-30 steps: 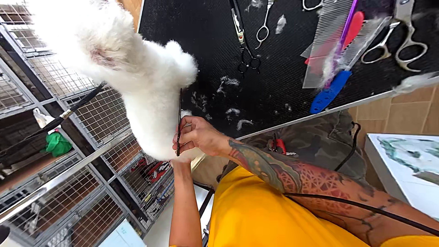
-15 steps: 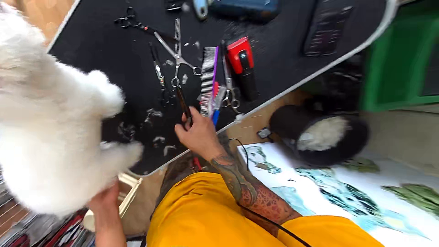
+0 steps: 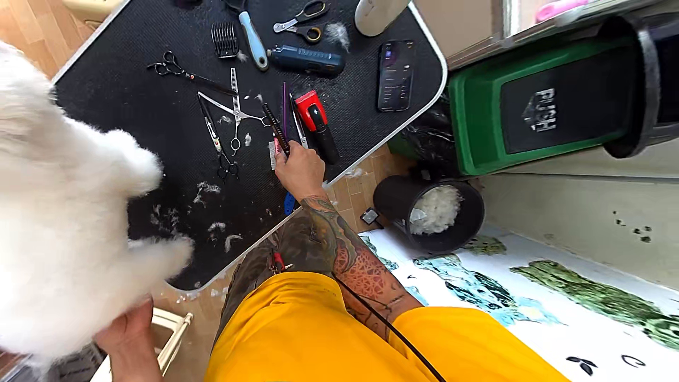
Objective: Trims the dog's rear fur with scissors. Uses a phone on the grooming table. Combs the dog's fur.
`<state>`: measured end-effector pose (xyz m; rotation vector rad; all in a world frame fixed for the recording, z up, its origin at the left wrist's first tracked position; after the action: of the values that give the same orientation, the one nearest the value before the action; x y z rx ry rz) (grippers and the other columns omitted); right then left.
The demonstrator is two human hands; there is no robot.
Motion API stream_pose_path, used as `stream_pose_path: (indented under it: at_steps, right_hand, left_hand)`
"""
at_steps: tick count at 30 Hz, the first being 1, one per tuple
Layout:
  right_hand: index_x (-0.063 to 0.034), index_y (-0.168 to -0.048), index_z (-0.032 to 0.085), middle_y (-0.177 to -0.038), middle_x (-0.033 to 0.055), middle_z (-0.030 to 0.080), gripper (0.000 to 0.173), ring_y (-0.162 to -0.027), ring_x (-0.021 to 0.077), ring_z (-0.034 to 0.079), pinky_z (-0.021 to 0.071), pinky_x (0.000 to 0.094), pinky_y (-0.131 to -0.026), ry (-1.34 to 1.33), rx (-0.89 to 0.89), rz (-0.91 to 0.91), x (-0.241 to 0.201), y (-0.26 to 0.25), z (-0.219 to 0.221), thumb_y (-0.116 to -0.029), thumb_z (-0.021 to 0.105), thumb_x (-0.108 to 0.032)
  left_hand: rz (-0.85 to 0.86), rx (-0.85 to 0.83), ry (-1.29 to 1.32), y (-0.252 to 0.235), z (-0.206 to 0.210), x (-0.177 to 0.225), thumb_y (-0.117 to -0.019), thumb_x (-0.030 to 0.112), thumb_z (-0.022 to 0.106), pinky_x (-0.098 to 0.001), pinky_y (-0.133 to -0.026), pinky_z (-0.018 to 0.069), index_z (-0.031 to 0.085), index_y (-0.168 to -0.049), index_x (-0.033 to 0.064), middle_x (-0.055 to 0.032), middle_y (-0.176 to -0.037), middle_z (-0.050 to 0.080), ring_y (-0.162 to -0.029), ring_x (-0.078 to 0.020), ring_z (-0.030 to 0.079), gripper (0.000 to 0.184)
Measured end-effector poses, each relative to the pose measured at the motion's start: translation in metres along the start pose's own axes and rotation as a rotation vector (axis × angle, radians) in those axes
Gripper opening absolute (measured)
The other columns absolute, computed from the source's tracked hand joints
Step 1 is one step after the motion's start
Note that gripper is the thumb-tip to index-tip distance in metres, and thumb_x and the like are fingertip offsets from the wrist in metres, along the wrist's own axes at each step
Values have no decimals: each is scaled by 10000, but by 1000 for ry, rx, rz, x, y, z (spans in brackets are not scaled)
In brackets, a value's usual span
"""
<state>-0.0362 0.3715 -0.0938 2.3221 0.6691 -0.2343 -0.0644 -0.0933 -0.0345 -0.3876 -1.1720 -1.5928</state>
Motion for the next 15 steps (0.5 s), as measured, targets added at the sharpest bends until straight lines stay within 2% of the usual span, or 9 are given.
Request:
stream_pose_path:
  at_steps: [2, 3, 4, 5, 7, 9, 14, 15]
  right_hand:
    - [-132, -1104, 709, -764, 113, 693, 333, -730, 326, 695, 526, 558, -608, -178, 61, -54, 1, 17, -6, -1017, 550, -412]
    - [-120, -1155, 692, -718, 120, 656, 362, -643, 321, 657, 510, 543, -538, -275, 84, -102, 2, 27, -6, -1030, 539, -423]
    - [-107, -1169, 681, -672, 112, 623, 376, -571, 299, 621, 499, 522, -491, -360, 92, -141, 1, 37, -5, -1036, 541, -430]
    - [-93, -1120, 675, -630, 92, 599, 354, -528, 269, 602, 497, 499, -472, -421, 111, -190, -2, 46, 1, -1027, 553, -413]
    - [-67, -1022, 682, -594, 58, 595, 266, -512, 223, 602, 516, 470, -484, -519, 134, -306, -11, 63, 17, -974, 604, -316]
    - [-56, -987, 690, -601, 44, 612, 212, -534, 193, 617, 529, 446, -514, -591, 92, -405, -23, 91, 40, -929, 621, -248]
    - [-45, -900, 681, -612, 53, 636, 133, -535, 181, 643, 534, 417, -487, -716, -56, -706, -59, 183, 88, -884, 670, -176]
    - [-46, -887, 679, -606, 59, 634, 130, -535, 192, 647, 531, 423, -486, -717, -105, -787, -67, 201, 95, -877, 687, -176]
  left_hand:
    - [23, 0, -13, -1, 1, 1, -1000, 468, 465, -451, -848, 603, 644, -1083, 137, -52, -1020, 724, -980, -191, 702, 385]
    - [24, -1, -4, -1, 2, 1, -994, 472, 489, -450, -850, 604, 651, -1090, 134, -54, -1023, 726, -981, -191, 704, 386]
    - [25, -2, -3, -1, 2, 1, -1002, 476, 472, -450, -852, 603, 648, -1096, 133, -55, -1023, 726, -982, -190, 703, 397]
    - [22, -6, -8, -1, 4, 1, -1018, 473, 418, -449, -856, 600, 633, -1099, 133, -53, -1027, 720, -986, -185, 699, 411]
    - [10, -25, -3, -1, 6, -1, -1002, 473, 475, -448, -854, 604, 653, -1084, 136, -56, -1022, 728, -982, -184, 705, 390]
    - [1, -46, -9, 1, 7, -3, -968, 483, 542, -437, -848, 608, 669, -1067, 149, -49, -1012, 733, -970, -177, 709, 371]
    - [-6, -88, 11, 7, 16, -7, -908, 488, 622, -438, -840, 611, 702, -1046, 156, -49, -1008, 743, -959, -185, 717, 368]
    - [-7, -97, 21, 8, 15, -9, -919, 487, 604, -444, -850, 608, 702, -1052, 152, -52, -1019, 743, -974, -187, 714, 373]
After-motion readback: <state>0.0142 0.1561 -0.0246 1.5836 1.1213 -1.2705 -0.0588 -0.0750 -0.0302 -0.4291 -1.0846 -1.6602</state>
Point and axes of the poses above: each hand's wrist, its own y-axis away from the middle knuckle, its own z-axis out of the palm, x = y × z, the point moved 6 cm from there along -y, towards the middle knuckle
